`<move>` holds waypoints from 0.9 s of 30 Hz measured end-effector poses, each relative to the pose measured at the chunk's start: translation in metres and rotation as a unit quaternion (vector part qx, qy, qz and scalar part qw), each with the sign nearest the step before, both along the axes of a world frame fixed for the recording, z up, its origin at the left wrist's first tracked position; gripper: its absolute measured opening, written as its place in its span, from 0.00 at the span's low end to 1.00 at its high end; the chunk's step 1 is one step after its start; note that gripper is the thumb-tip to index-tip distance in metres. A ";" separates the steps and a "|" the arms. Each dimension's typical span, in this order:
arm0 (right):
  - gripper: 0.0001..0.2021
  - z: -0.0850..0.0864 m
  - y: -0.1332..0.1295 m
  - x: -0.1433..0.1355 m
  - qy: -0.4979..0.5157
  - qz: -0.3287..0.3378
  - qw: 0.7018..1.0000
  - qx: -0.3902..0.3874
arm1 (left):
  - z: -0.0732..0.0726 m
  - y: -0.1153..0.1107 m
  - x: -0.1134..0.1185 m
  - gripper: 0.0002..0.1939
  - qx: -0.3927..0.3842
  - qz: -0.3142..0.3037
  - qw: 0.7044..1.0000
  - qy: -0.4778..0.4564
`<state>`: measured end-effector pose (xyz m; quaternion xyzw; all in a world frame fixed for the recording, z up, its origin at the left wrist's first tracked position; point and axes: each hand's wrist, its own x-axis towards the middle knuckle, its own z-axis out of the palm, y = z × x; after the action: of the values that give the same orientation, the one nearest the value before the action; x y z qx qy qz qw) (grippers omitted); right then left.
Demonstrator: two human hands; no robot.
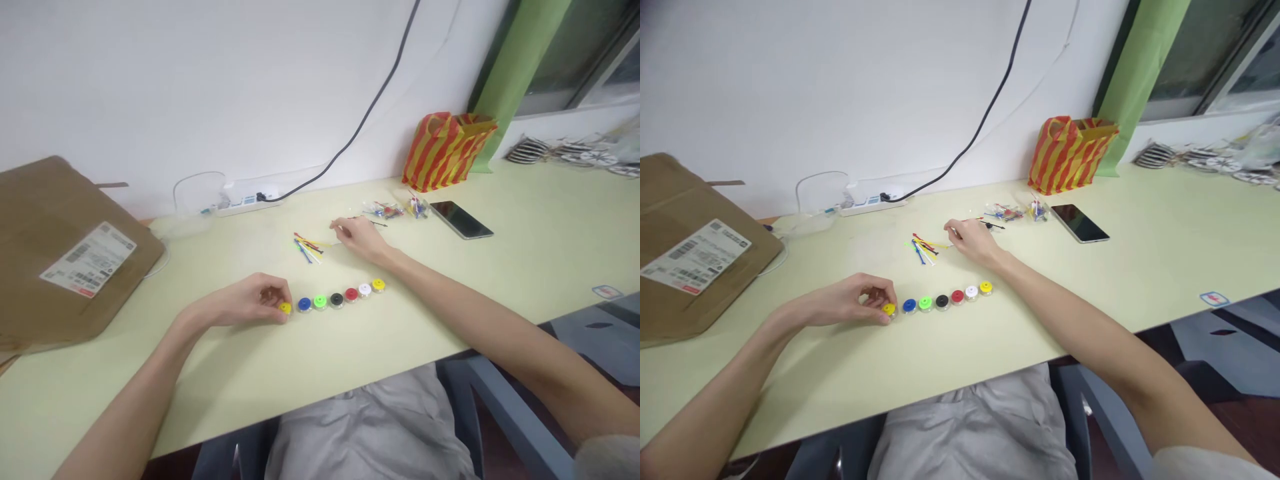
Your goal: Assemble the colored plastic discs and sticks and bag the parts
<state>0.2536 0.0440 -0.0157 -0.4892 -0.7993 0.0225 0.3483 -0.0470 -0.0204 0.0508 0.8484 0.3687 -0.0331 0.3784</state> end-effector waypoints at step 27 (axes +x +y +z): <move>0.13 0.001 0.019 0.030 -0.044 -0.001 0.999 -0.001 | -0.017 0.002 0.003 0.19 0.028 0.033 0.999 -0.029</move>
<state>0.2832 0.0633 -0.0150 -0.4907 -0.8136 0.0017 0.3118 -0.0443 -0.0186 0.0337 0.8466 0.3865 0.0142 0.3657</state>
